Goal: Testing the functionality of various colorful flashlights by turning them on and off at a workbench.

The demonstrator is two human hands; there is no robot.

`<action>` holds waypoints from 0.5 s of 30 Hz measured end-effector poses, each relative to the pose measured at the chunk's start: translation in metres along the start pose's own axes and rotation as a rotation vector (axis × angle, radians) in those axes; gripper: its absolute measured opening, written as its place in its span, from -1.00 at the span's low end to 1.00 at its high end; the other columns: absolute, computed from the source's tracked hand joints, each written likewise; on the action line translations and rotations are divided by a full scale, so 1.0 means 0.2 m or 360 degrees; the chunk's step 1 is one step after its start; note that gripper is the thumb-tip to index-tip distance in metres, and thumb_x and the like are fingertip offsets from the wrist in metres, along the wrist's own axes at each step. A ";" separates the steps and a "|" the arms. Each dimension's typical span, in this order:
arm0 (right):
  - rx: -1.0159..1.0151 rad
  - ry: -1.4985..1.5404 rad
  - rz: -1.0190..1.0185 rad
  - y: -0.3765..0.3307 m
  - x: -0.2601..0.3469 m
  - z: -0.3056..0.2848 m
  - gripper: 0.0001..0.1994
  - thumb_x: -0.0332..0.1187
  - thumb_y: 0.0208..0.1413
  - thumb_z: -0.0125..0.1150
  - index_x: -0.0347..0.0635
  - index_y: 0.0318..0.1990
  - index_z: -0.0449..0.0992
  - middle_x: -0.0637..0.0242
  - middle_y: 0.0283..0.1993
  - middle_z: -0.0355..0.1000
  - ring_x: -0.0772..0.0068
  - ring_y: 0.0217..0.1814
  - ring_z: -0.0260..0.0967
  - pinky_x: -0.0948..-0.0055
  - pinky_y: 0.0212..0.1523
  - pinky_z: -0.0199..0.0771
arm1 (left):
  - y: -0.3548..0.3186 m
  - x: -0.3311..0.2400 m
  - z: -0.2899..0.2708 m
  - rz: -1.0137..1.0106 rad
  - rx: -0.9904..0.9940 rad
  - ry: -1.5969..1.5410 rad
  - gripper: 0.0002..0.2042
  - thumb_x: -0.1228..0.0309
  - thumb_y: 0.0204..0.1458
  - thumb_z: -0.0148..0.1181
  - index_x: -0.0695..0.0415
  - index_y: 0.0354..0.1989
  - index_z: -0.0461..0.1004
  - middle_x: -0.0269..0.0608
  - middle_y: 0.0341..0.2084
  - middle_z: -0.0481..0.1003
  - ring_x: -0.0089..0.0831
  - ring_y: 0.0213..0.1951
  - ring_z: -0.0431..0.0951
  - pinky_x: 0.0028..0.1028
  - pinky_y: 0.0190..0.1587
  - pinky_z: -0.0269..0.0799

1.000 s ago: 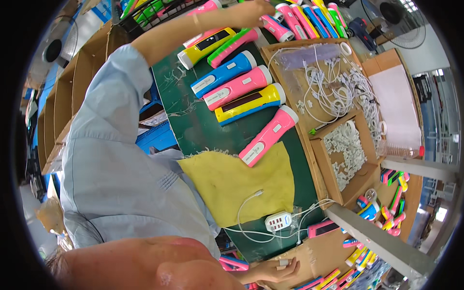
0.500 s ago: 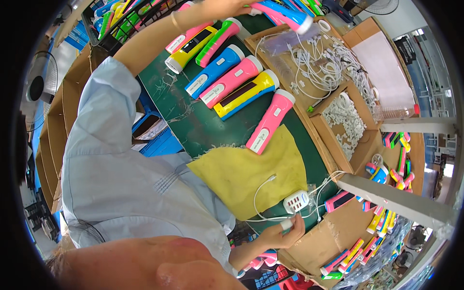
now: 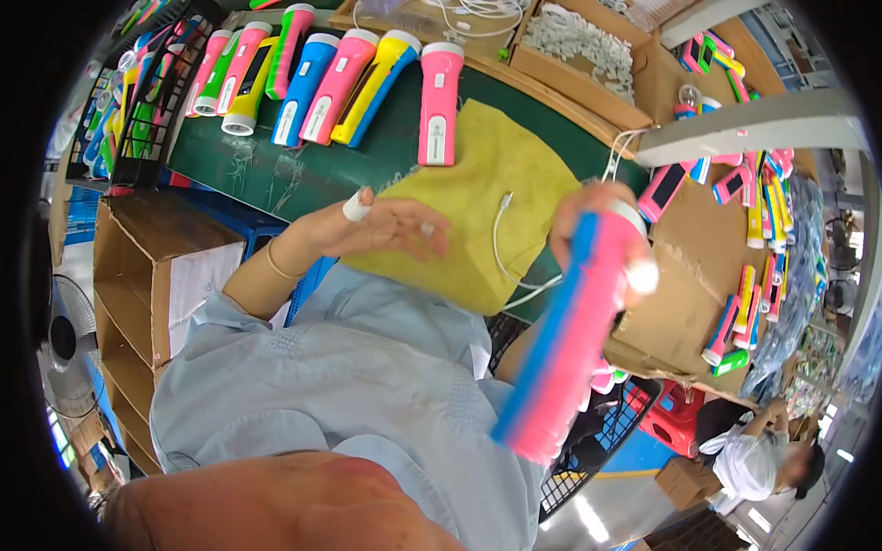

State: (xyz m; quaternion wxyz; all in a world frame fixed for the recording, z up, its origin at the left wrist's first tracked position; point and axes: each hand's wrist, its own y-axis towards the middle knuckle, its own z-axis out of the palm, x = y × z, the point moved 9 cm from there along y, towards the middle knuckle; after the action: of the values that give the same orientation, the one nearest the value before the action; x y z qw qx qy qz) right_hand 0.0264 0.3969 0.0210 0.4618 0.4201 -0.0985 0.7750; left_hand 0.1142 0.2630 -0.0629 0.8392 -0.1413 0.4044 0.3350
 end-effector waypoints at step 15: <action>-0.0811 -0.2815 0.0034 -0.29 -0.36 -0.07 -0.70 -0.47 -0.10 0.14 -0.32 -0.16 0.33 0.08 -0.28 0.31 0.09 -0.22 0.29 0.25 -0.24 0.30 | 0.15 -0.08 -0.03 0.0047 -0.0865 -0.0417 -0.69 0.20 0.09 -0.01 0.17 -0.14 0.24 -0.14 -0.46 0.43 -0.40 -0.55 0.48 -0.42 -0.51 0.46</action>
State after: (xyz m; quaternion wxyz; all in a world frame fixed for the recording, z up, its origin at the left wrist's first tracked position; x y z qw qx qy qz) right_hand 0.0800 0.3906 -0.0560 0.2897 0.7444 -0.5873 0.1306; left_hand 0.0841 0.2755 -0.0537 0.8107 -0.3105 0.1902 0.4585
